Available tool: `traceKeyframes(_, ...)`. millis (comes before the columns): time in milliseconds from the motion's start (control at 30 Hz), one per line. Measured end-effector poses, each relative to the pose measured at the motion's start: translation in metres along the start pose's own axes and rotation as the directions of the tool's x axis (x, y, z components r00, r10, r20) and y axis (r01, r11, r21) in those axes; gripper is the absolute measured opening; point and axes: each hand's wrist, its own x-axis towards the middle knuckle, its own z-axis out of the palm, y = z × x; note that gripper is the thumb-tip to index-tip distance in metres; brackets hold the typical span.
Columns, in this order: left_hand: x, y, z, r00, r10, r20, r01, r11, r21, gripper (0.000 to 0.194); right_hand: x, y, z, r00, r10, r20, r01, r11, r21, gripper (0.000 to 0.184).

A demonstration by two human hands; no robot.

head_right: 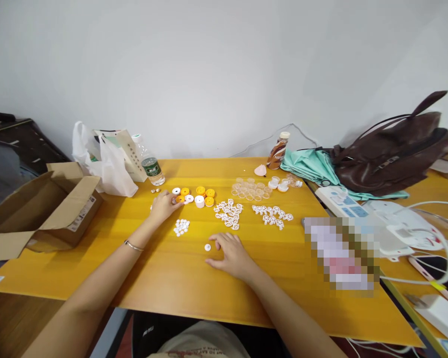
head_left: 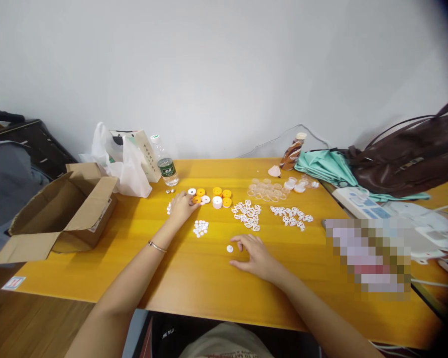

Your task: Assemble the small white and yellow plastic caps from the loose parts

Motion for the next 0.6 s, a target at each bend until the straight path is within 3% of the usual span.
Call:
traceKeyframes(100,-0.011,0.003,-0.003,0.995,0.071,-0.063,-0.077,0.992,-0.103,0.032,0.0,0.0,0.0,1.0,-0.002,-0.008,0.002,1.0,-0.004,0.039)
traceKeyframes(200,-0.033,0.013,-0.009,0.967,0.245,-0.066,-0.254,0.921,-0.296,0.026,0.0,0.001,0.001,1.0,0.001,-0.007,-0.001,1.0,-0.014,0.039)
traceKeyframes(267,-0.053,0.022,-0.012,0.909,0.417,-0.001,-0.375,0.818,-0.437,0.025,0.001,0.001,0.001,1.0,0.006,-0.009,-0.006,1.0,-0.019,0.039)
traceKeyframes(367,-0.078,0.034,-0.012,0.799,0.598,0.073,-0.454,0.677,-0.579,0.033,0.002,0.001,0.002,1.0,0.005,-0.018,-0.005,1.0,-0.023,0.038)
traceKeyframes(467,-0.092,0.04,-0.005,0.747,0.661,0.075,-0.482,0.615,-0.624,0.04,0.003,0.0,0.003,1.0,0.008,-0.018,-0.009,0.999,-0.037,0.033)
traceKeyframes(600,-0.097,0.043,0.008,0.726,0.684,0.067,-0.498,0.59,-0.636,0.035,0.005,0.0,0.003,1.0,0.002,-0.003,-0.003,0.998,-0.056,0.026)
